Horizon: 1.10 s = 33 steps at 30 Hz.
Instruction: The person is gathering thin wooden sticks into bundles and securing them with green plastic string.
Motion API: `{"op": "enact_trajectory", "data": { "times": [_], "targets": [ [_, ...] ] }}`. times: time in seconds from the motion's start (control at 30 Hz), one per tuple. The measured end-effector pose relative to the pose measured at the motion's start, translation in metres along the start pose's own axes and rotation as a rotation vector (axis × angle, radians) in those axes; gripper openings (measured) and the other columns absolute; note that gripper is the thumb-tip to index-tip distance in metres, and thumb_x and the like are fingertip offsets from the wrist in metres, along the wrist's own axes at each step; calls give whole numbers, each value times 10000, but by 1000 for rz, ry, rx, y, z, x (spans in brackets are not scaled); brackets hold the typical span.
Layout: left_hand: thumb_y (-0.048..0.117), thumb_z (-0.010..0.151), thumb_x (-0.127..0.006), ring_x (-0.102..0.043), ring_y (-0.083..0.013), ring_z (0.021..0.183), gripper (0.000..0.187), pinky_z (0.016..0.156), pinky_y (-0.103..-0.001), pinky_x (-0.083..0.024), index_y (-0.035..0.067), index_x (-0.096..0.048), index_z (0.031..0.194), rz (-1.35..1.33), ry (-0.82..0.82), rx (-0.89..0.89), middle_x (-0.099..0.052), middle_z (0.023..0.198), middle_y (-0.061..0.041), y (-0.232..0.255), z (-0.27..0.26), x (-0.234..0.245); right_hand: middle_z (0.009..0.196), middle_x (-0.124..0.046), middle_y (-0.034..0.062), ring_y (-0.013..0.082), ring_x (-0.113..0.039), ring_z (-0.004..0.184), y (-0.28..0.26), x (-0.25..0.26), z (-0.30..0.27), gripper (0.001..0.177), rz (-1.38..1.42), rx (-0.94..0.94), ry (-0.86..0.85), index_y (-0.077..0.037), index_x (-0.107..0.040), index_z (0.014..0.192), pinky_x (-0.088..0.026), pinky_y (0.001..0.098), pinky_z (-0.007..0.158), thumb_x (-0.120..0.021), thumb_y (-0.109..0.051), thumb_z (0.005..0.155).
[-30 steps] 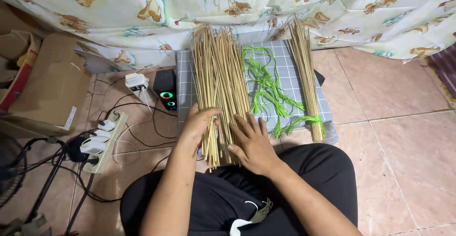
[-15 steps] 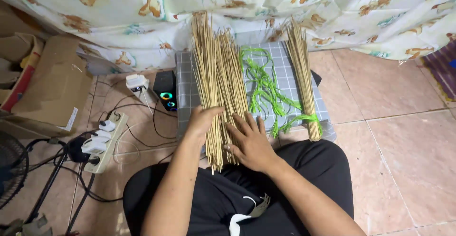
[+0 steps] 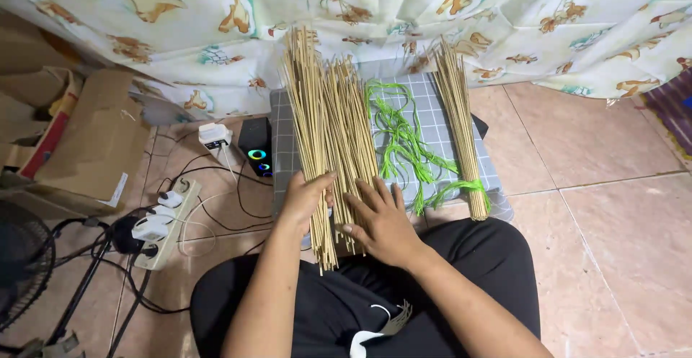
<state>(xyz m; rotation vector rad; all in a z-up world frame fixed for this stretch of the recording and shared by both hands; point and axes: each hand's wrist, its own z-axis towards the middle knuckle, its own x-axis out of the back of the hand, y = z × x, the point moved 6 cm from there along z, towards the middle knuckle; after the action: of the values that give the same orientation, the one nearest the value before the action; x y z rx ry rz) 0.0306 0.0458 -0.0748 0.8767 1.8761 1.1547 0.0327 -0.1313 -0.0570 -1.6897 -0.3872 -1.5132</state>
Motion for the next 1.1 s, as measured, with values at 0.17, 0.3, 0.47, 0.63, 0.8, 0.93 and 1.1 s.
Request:
{"op": "enact_trajectory", "data": {
  "times": [0.17,0.3,0.47,0.63,0.8,0.93,1.1],
  "targets": [
    [120,907,-776,-535,-140,492,347,471,-338,-538,-45,-539,1099,-27,-43,-19,-522,736,-65,2,-7,-14,1482,-501,165,438,-307,1470,-3,23,-9,459,56,46,329,-141,-613,1386,-126,661,1187,-481,-414,1042],
    [121,945,-719,-572,-137,542,331,515,-330,-572,-43,-527,1159,-70,-60,-1,-521,807,-59,8,-22,-31,1259,-649,79,298,-652,1162,-1,24,-28,517,359,59,406,-126,-578,1421,-504,461,986,-579,-403,985],
    [36,892,-715,-549,-163,543,256,464,-297,-500,-26,-566,1091,-272,91,-21,-617,801,-108,-1,-31,-39,1301,-633,197,274,-686,1125,-21,0,-42,812,1012,-236,54,-100,-299,1555,-550,385,961,-698,-225,859],
    [23,891,-694,-562,-156,648,215,558,-280,-505,-1,-589,1077,-363,-2,-164,-626,860,-91,15,-55,-52,1184,-546,114,147,-596,626,-19,-9,-39,621,1296,-294,-131,-72,-370,1413,-527,273,567,-700,-42,887],
    [249,827,-827,-579,-275,659,276,912,-456,-389,24,-681,761,-316,-86,-161,-609,594,-153,54,-80,-55,543,-556,66,141,-546,404,-2,-14,-34,165,1342,-172,-105,3,-676,1063,-466,265,431,-706,35,904],
    [119,844,-753,-643,-223,720,307,797,-392,-503,7,-679,1120,-361,-216,-107,-648,800,-111,30,-60,-56,538,-537,51,93,-507,413,-3,-20,-33,100,1380,-157,-113,12,-676,981,-417,219,411,-726,32,897],
    [218,910,-763,-711,-281,729,272,959,-543,-525,2,-688,1057,-153,-144,-264,-638,640,-130,39,-59,-51,685,-706,165,199,-701,554,2,-38,-31,405,1479,-88,-111,52,-677,1156,-592,332,536,-847,6,791]
  ]
}}
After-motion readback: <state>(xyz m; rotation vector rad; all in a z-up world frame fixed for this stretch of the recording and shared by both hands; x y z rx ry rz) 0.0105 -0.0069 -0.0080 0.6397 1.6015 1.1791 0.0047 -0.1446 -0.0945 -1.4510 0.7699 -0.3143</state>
